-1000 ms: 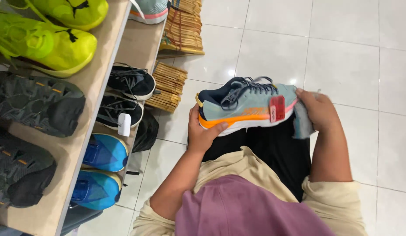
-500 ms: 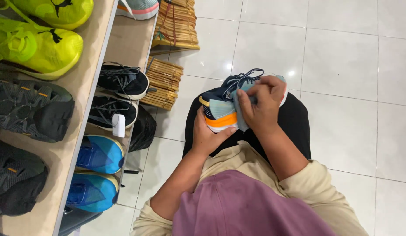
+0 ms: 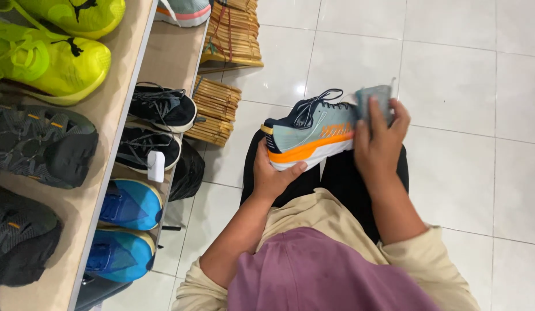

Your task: Cleaning and wiping down various pairs of sneakers on a retail shelf.

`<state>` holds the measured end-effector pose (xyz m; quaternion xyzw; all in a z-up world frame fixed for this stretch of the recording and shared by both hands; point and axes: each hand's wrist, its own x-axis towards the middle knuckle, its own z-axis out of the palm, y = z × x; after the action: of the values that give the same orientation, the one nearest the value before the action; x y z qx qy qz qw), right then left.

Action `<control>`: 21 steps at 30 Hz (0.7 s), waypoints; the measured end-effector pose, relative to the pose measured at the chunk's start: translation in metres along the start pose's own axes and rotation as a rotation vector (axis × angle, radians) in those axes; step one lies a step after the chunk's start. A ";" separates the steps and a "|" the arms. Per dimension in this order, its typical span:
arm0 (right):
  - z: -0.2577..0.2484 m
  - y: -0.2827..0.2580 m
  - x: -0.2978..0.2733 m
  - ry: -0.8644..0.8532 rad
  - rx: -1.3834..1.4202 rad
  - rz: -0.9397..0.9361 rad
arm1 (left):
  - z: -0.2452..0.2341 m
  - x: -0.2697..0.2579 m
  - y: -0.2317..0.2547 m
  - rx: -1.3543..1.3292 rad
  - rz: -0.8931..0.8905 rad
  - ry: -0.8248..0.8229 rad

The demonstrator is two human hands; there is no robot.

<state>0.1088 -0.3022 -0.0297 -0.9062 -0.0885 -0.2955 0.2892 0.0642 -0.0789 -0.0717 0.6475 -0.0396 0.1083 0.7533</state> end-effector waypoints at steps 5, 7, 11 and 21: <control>0.010 -0.018 -0.025 -0.147 0.132 -0.425 | -0.004 0.002 -0.009 0.016 -0.005 -0.043; 0.013 0.000 -0.020 -0.202 0.254 -0.488 | -0.005 0.002 -0.006 0.011 -0.008 -0.056; 0.005 0.020 -0.011 0.007 -0.002 -0.045 | -0.006 0.001 -0.002 0.075 0.009 -0.036; 0.004 -0.052 0.007 -0.224 0.181 -0.418 | -0.007 0.000 -0.006 0.210 -0.007 -0.005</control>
<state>0.0990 -0.2579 -0.0038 -0.8656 -0.3315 -0.2376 0.2904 0.0652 -0.0730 -0.0785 0.7233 -0.0275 0.1078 0.6815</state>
